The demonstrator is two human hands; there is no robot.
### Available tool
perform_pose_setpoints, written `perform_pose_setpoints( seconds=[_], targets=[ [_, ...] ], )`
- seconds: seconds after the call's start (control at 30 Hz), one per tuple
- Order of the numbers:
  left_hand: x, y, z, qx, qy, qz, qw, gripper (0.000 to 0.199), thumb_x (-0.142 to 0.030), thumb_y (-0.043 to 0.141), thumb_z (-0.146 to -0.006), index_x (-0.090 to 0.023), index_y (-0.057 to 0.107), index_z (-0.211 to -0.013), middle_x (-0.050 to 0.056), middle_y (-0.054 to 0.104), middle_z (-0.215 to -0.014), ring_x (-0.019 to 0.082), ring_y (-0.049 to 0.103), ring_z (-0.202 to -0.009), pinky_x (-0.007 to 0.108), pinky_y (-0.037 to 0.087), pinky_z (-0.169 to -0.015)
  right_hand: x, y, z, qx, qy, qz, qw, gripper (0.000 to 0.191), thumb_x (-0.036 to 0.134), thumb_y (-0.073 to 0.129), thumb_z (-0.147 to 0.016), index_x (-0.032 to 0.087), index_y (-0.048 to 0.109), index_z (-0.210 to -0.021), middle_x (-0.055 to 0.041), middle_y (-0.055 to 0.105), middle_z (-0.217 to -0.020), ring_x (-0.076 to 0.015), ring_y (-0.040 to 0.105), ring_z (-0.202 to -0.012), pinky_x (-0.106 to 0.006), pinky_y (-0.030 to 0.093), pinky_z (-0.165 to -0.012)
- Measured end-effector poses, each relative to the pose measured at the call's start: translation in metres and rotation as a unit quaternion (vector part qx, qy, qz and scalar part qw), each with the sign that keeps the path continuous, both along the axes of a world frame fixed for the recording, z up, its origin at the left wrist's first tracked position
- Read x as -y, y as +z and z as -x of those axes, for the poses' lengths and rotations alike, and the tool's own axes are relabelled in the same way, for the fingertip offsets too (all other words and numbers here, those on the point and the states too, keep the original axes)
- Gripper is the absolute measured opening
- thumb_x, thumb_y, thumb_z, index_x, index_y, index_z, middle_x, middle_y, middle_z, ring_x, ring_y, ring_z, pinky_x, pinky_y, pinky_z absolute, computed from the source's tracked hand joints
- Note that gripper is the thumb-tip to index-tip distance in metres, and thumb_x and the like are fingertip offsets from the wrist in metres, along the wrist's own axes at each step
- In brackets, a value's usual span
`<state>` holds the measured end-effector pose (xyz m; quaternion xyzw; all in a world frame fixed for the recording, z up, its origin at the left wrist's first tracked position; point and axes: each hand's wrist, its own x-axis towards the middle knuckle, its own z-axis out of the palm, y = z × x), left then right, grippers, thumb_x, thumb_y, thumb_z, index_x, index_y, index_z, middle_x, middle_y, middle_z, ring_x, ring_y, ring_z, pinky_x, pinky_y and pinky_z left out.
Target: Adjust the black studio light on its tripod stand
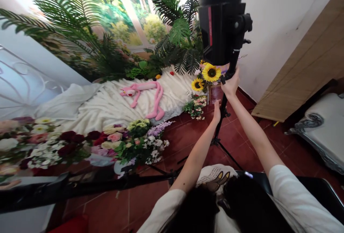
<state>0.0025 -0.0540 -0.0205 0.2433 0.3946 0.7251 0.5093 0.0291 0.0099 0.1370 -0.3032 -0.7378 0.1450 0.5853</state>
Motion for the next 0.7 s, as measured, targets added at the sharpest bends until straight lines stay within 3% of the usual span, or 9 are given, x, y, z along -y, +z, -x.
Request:
perform_pose_setpoints(
  seconds=[0.1, 0.2, 0.33, 0.43, 0.57, 0.7],
  targets=[
    [-0.005, 0.001, 0.002, 0.046, 0.005, 0.032, 0.998, 0.063, -0.072, 0.036, -0.089, -0.019, 0.057, -0.116, -0.001, 0.061, -0.066, 0.012, 0.061, -0.057, 0.023, 0.052, -0.058, 0.006, -0.016, 0.002, -0.021, -0.014, 0.045, 0.999, 0.04, 0.044, 0.051, -0.093, 0.022, 0.038, -0.124, -0.012, 0.064, -0.102, -0.0278, 0.067, -0.092, -0.044, 0.055, -0.077],
    [-0.008, 0.002, 0.004, 0.061, 0.021, 0.053, 0.997, 0.059, -0.066, 0.034, -0.093, -0.017, 0.062, -0.107, 0.004, 0.067, -0.073, 0.015, 0.068, -0.07, 0.024, 0.055, -0.068, 0.01, -0.042, -0.003, -0.02, -0.018, 0.075, 0.997, 0.035, 0.039, 0.053, -0.09, 0.021, 0.043, -0.118, -0.0092, 0.065, -0.093, -0.0252, 0.068, -0.083, -0.039, 0.054, -0.074],
    [-0.01, 0.001, 0.006, 0.095, 0.024, 0.027, 0.995, 0.057, -0.059, 0.034, -0.097, -0.014, 0.068, -0.105, 0.008, 0.074, -0.09, 0.018, 0.071, -0.098, 0.026, 0.054, -0.089, 0.022, -0.088, -0.01, -0.018, -0.037, 0.12, 0.992, 0.025, 0.035, 0.055, -0.085, 0.022, 0.048, -0.105, -0.0024, 0.063, -0.077, -0.0203, 0.064, -0.067, -0.032, 0.051, -0.067],
    [-0.012, -0.002, 0.007, 0.128, 0.032, -0.005, 0.991, 0.053, -0.057, 0.04, -0.096, -0.017, 0.069, -0.113, 0.006, 0.076, -0.103, 0.019, 0.066, -0.114, 0.03, 0.048, -0.103, 0.031, -0.112, -0.01, -0.02, -0.051, 0.148, 0.987, 0.024, 0.033, 0.059, -0.08, 0.023, 0.047, -0.098, 0.0007, 0.06, -0.072, -0.0192, 0.062, -0.063, -0.03, 0.049, -0.063],
    [-0.013, -0.006, 0.007, 0.142, 0.031, -0.002, 0.989, 0.052, -0.053, 0.039, -0.098, -0.014, 0.07, -0.113, 0.006, 0.077, -0.102, 0.019, 0.065, -0.118, 0.03, 0.043, -0.109, 0.031, -0.117, -0.006, -0.042, -0.072, 0.152, 0.985, 0.024, 0.032, 0.059, -0.08, 0.025, 0.047, -0.099, 0.0006, 0.061, -0.074, -0.0191, 0.063, -0.065, -0.031, 0.05, -0.065],
    [-0.014, -0.007, 0.006, 0.13, 0.043, 0.032, 0.99, 0.05, -0.049, 0.038, -0.099, -0.014, 0.071, -0.111, 0.007, 0.077, -0.102, 0.019, 0.066, -0.117, 0.028, 0.044, -0.108, 0.029, -0.117, -0.007, -0.045, -0.038, 0.149, 0.987, 0.026, 0.032, 0.059, -0.079, 0.025, 0.046, -0.1, 0.0001, 0.062, -0.077, -0.0185, 0.063, -0.067, -0.031, 0.051, -0.067]
  ],
)
